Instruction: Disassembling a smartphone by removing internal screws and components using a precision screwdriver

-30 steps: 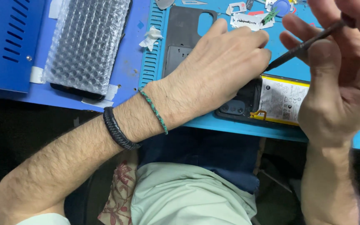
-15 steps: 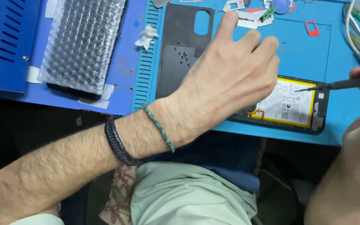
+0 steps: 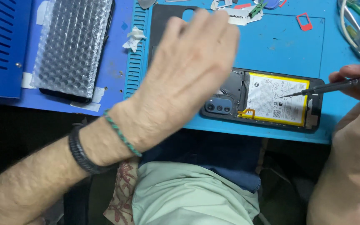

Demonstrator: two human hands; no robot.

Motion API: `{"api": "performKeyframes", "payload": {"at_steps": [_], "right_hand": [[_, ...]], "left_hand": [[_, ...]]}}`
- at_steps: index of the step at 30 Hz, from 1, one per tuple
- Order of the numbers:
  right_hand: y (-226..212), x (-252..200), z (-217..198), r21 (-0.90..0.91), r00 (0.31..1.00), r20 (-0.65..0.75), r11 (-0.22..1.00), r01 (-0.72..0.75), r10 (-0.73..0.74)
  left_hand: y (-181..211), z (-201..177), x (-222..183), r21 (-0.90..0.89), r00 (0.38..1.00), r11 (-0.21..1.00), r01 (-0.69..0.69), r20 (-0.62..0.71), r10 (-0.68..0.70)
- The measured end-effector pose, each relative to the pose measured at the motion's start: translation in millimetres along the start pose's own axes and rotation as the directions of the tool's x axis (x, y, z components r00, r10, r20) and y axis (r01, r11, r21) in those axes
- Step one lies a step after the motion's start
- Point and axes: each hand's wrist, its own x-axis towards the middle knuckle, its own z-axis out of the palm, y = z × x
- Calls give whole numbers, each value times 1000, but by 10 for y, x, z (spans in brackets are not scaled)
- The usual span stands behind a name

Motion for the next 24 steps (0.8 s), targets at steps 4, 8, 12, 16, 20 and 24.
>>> {"api": "performKeyframes", "payload": {"at_steps": [4, 8, 12, 16, 20, 24], "right_hand": [[137, -19, 32, -57, 999, 12, 998, -40, 40], [80, 40, 148, -50, 998, 63, 999, 3, 0], [-25, 116, 160, -76, 993, 111, 996, 52, -43], [-163, 190, 148, -112, 989, 137, 991, 73, -57], [-367, 295, 158, -142, 981, 174, 984, 107, -82], [-1147, 543, 573, -40, 978, 179, 993, 112, -103]], "left_hand": [[-537, -153, -221, -137, 997, 990, 25, -65, -35], [-605, -131, -469, -116, 995, 989, 96, 45, -91], [-580, -102, -554, -158, 993, 980, 121, 31, -118], [-582, -225, -488, -255, 988, 956, 146, -4, -152], [-604, -267, -458, -410, 984, 904, 119, -72, -162], [-631, -240, -460, -453, 984, 887, 87, -102, -149]]}}
